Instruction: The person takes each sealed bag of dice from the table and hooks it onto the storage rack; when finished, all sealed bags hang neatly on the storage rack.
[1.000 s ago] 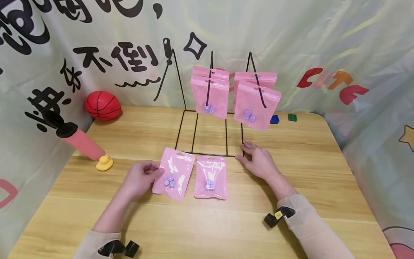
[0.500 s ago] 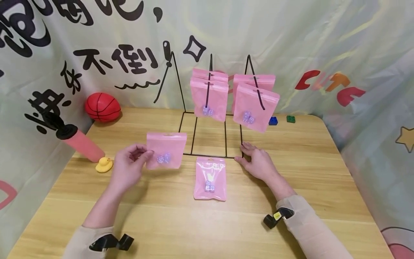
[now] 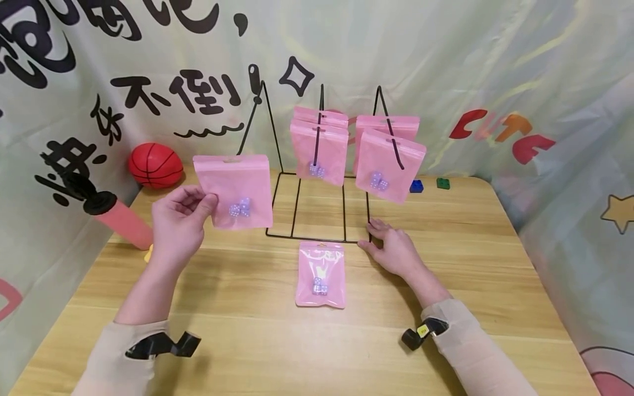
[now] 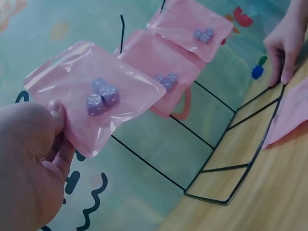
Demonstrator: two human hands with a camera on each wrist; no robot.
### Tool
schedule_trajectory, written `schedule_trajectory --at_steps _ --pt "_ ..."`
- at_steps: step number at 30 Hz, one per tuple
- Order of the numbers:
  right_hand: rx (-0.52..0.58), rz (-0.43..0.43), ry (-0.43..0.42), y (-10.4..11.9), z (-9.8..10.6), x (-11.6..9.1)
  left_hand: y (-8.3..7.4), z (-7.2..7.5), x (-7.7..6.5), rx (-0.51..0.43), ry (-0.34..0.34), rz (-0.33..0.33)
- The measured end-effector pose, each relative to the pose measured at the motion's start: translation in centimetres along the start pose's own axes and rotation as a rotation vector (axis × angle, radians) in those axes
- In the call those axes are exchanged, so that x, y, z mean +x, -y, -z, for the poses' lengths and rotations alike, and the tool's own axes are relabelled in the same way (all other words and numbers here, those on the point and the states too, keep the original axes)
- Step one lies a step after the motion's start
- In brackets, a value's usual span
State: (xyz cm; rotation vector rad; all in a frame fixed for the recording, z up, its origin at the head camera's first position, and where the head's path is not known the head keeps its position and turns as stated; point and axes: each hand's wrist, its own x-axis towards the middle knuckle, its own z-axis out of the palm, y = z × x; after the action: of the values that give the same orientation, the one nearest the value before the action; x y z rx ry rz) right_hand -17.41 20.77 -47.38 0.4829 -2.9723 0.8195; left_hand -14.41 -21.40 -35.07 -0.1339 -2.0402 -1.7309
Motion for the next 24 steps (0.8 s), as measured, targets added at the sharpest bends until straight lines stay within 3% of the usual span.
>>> schedule_trajectory --at_steps 10,15,24 --pt "0.002 -0.009 0.010 0.1 0.0 0.0 0.3 -0.2 1.1 -0.115 -0.002 0.089" --pt "0.004 -0.008 0.005 0.0 0.1 -0.1 0.6 -0.4 1.9 -0.105 0.014 0.126" --pt "0.009 -0.001 -0.010 0.1 0.0 -0.2 1.5 -1.2 3.8 -0.089 0.034 0.123"
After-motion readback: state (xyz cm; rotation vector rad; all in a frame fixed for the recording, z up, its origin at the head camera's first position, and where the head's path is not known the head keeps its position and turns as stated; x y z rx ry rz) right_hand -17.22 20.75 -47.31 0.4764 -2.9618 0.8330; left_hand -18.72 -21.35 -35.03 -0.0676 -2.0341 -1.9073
